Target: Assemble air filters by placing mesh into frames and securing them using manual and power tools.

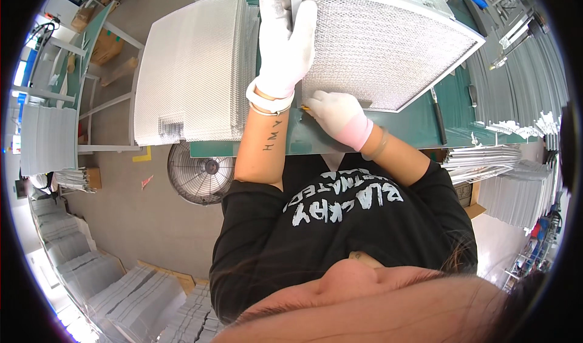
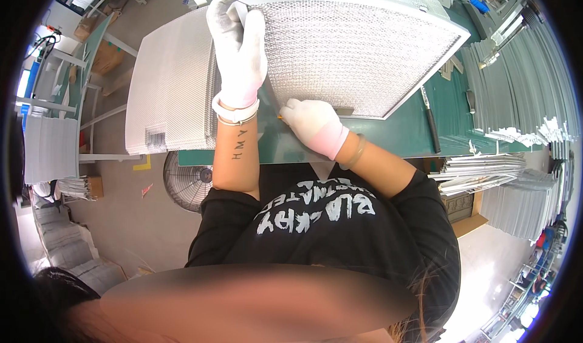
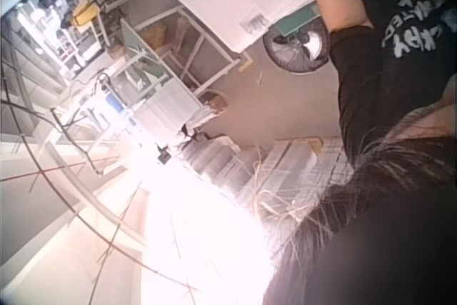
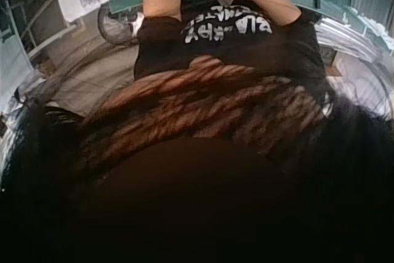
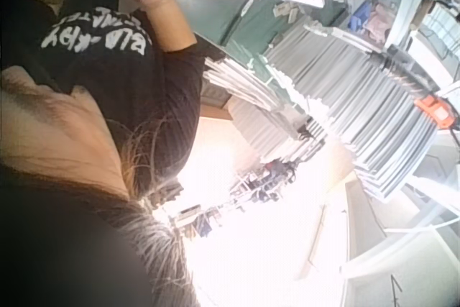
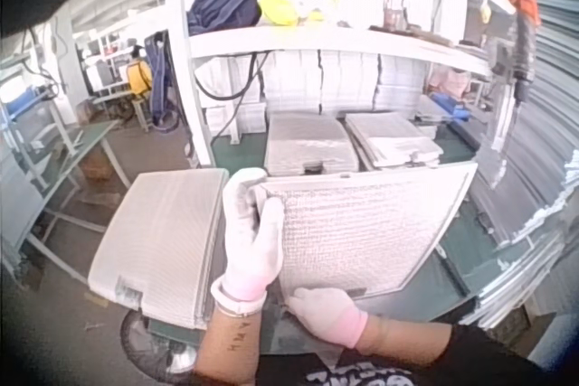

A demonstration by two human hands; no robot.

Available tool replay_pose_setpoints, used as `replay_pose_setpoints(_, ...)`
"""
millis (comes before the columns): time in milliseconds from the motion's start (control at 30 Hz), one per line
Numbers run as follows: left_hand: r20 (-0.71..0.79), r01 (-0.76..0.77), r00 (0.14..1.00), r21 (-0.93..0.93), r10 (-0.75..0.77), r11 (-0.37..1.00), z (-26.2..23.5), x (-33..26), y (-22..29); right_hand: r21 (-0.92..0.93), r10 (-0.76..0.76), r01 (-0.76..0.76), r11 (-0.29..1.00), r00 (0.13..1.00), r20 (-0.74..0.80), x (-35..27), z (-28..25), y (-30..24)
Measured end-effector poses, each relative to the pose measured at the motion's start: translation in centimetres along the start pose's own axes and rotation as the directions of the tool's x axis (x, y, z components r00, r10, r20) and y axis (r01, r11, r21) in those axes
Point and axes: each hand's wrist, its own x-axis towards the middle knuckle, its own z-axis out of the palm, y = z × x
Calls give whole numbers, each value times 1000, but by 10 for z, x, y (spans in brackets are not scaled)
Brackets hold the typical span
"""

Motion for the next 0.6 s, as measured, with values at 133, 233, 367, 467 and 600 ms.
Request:
replay_pose_setpoints(133, 16, -10, 1000, 7, 10, 1000, -1, -1, -1, -17, 59, -59, 998, 998, -9, -4, 5, 0)
replay_pose_setpoints(233, -19, 29, 999, -59, -30, 998, 3, -1, 3, -12, 85, -85, 996, 996, -24, -5, 8, 3)
replay_pose_setpoints(367, -15, 12, 1000, -40, -13, 999, 1, -3, 3, 17, 36, -36, 999, 999, -1, -2, 5, 7)
replay_pose_setpoints(467, -21, -1, 1000, 32, 2, 999, 1, -3, 3, 40, 5, -4, 999, 999, -35, -2, -6, 2)
replay_pose_setpoints(600, -9, 18, 1000, -46, -18, 999, 3, -3, 4, 38, -3, 3, 999, 1000, -11, -2, -2, 2)
